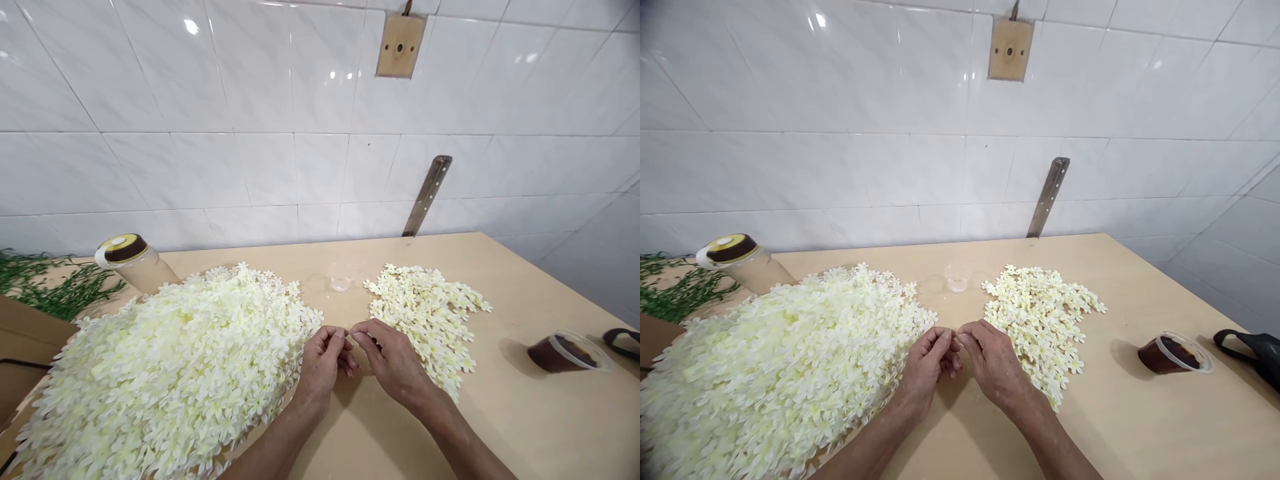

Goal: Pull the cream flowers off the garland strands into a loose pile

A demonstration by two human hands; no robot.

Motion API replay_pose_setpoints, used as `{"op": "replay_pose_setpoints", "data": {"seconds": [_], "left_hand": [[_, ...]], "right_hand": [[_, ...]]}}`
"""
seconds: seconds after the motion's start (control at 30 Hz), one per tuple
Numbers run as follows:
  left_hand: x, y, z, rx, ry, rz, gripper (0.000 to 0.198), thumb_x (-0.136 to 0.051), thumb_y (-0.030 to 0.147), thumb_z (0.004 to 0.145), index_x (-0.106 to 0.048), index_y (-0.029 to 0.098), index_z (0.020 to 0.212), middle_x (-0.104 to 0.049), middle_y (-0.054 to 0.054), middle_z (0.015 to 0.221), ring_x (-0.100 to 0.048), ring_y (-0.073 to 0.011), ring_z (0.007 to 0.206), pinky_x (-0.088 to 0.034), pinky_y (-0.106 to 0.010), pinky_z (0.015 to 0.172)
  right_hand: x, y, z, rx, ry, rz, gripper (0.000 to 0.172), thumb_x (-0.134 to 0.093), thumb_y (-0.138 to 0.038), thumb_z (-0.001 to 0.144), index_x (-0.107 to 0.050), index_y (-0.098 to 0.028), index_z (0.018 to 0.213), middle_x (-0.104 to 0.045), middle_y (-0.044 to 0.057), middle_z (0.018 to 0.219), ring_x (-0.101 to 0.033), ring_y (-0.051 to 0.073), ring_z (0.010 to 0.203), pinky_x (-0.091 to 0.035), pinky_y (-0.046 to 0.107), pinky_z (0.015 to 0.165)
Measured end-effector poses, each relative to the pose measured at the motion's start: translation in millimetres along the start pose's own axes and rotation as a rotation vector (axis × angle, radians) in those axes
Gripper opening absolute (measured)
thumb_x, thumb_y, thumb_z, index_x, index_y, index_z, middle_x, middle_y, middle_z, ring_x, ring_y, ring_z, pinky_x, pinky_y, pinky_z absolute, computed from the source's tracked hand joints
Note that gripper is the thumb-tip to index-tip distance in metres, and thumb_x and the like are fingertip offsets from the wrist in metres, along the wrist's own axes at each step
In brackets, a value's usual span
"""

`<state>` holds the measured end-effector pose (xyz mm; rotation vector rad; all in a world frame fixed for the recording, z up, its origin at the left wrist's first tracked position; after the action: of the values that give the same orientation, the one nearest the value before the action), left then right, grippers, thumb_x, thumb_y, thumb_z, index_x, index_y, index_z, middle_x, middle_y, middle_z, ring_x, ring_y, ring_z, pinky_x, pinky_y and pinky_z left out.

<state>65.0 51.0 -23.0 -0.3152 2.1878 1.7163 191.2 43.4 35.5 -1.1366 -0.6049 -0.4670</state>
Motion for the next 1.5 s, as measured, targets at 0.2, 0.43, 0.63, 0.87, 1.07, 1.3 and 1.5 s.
{"op": "replay_pose_setpoints", "data": {"seconds": [0.2,0.43,0.63,0.87,1.07,1.3,1.5], "left_hand": [[-1.4,-0.7,0.6,0.012,-0.021,0.022,0.035,-0.066,0.049,0.079,-0.059,0.014,0.076,-0.059,0.000,0.058,-0.055,-0.0111,0.046,-0.042,-0.022,0.044],[-0.1,-0.4,0.6,0.004,-0.014,0.008,0.035,-0.065,0.049,0.079,-0.062,0.014,0.080,-0.061,-0.001,0.062,-0.055,-0.0110,0.048,-0.043,-0.022,0.045],[1.2,1.8,0.4,0.003,0.007,0.008,0.037,-0.066,0.049,0.077,-0.062,0.013,0.082,-0.061,-0.002,0.070,-0.057,-0.0106,0.049,-0.043,-0.021,0.044],[2.2,-0.6,1.0,0.006,0.005,0.015,0.036,-0.066,0.049,0.078,-0.061,0.013,0.082,-0.061,-0.002,0.071,-0.057,-0.0102,0.049,-0.043,-0.021,0.044],[1.9,-2.3,1.7,-0.012,-0.016,0.018,0.037,-0.065,0.050,0.079,-0.061,0.013,0.083,-0.061,-0.002,0.072,-0.057,-0.0107,0.050,-0.044,-0.022,0.045],[-1.4,-2.7,1.2,0.002,-0.045,0.088,0.039,-0.065,0.053,0.078,-0.060,0.014,0.081,-0.064,-0.004,0.071,-0.057,-0.0107,0.048,-0.043,-0.021,0.044],[-7.6,1.8,-3.1,0.029,-0.157,0.125,0.040,-0.068,0.051,0.078,-0.064,0.012,0.089,-0.063,-0.004,0.062,-0.056,-0.0119,0.051,-0.043,-0.022,0.049]], "right_hand": [[-9.3,4.8,-3.2,-0.163,-0.150,0.023,0.041,-0.033,-0.044,0.100,-0.054,-0.022,0.074,-0.060,-0.002,0.064,-0.053,0.011,0.048,-0.043,0.025,0.053],[-9.4,15.7,-1.8,-0.234,-0.083,0.302,0.034,-0.037,-0.046,0.099,-0.059,-0.022,0.088,-0.065,-0.001,0.064,-0.065,0.015,0.055,-0.052,0.026,0.059],[-5.3,27.3,2.0,-0.342,-0.007,0.600,0.031,-0.063,-0.046,0.086,-0.062,-0.019,0.101,-0.061,-0.002,0.059,-0.059,0.014,0.050,-0.052,0.026,0.052],[10.8,29.9,-0.3,-0.417,0.047,0.678,0.032,-0.071,-0.047,0.079,-0.067,-0.015,0.080,-0.060,0.000,0.049,-0.054,0.012,0.043,-0.049,0.025,0.045],[2.8,36.4,0.7,-0.408,0.060,0.689,0.039,-0.062,-0.053,0.084,-0.066,-0.015,0.084,-0.064,0.001,0.061,-0.058,0.012,0.048,-0.051,0.025,0.048],[-10.8,28.2,0.7,-0.410,-0.077,0.688,0.043,-0.055,-0.055,0.088,-0.061,-0.017,0.106,-0.057,-0.005,0.055,-0.052,0.011,0.042,-0.045,0.022,0.042],[-9.7,28.5,-0.6,-0.391,-0.116,0.641,0.037,-0.052,-0.053,0.091,-0.053,-0.020,0.074,-0.052,-0.007,0.044,-0.045,0.009,0.035,-0.039,0.020,0.040]]}}
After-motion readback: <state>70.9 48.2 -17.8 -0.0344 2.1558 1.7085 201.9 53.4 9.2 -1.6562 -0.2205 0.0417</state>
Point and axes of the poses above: each hand's wrist, its own z-axis towards the middle knuckle, its own x-axis out of the back of the hand, y = z × x, the point moved 6 cm from there along z, towards the middle knuckle
